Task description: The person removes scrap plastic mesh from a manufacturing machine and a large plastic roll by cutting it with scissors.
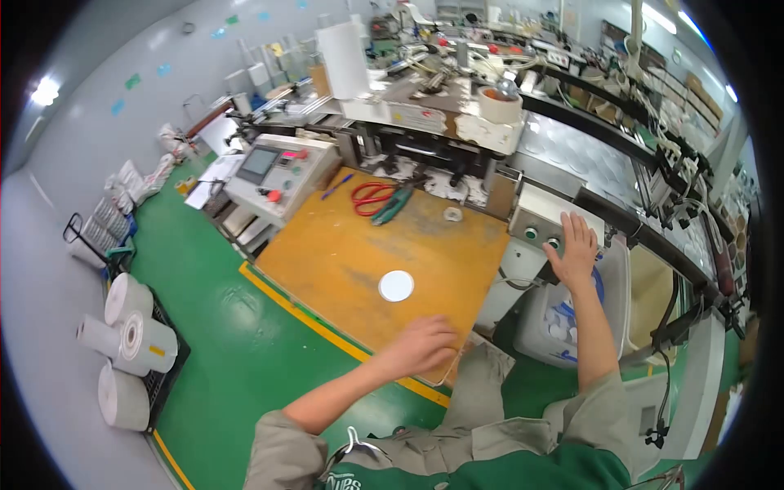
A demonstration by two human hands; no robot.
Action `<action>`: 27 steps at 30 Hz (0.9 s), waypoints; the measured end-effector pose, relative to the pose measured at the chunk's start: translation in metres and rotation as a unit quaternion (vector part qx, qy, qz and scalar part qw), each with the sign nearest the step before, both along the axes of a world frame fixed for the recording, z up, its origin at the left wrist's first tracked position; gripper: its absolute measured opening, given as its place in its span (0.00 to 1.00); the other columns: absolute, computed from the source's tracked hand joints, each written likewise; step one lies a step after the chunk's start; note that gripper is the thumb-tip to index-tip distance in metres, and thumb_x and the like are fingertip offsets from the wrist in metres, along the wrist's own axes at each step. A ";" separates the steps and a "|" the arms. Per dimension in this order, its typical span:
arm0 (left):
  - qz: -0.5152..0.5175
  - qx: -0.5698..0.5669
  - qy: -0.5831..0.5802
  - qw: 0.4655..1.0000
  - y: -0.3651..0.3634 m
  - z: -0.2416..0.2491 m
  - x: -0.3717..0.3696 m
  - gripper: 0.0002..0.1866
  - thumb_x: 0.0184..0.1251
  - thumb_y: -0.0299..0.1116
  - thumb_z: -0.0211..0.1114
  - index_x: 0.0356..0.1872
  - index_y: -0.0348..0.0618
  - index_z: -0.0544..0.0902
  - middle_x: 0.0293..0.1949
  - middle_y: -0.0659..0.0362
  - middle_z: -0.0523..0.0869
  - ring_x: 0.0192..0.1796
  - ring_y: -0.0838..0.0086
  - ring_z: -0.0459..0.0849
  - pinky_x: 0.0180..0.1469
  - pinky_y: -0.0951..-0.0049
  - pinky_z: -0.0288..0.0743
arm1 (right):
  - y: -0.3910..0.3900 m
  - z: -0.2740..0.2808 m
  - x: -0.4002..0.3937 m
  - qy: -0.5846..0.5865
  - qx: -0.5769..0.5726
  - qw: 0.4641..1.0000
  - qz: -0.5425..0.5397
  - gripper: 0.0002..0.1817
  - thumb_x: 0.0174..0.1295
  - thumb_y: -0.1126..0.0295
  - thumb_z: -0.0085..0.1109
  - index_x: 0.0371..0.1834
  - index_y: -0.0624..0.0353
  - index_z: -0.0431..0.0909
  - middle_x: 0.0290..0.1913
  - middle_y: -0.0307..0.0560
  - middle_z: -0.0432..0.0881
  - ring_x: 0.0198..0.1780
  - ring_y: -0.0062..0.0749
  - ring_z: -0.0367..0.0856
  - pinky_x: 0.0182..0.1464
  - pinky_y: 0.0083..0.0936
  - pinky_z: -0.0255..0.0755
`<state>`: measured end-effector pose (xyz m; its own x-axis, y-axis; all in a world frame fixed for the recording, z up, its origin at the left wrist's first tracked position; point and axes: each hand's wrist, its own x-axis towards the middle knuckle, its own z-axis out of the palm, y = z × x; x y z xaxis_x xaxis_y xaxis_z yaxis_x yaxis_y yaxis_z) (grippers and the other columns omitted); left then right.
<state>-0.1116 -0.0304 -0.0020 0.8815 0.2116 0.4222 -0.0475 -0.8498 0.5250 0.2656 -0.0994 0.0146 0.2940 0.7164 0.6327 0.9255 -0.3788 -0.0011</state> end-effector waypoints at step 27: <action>0.168 -0.170 0.088 0.967 0.149 -0.002 -0.193 0.10 0.64 0.27 0.60 0.44 0.36 0.83 0.45 0.49 0.85 0.49 0.62 0.83 0.52 0.70 0.74 | 0.262 -0.034 -0.246 0.054 -0.167 0.983 0.049 0.15 0.60 0.53 0.54 0.37 0.51 0.81 0.42 0.42 0.80 0.55 0.41 0.71 0.55 0.49 0.62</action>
<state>-0.3051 0.1185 -0.0043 0.7913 0.5980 0.1276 0.3167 -0.5793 0.7510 0.0198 0.1631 -0.0192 0.2662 0.9069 0.3266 0.9587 -0.2843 0.0080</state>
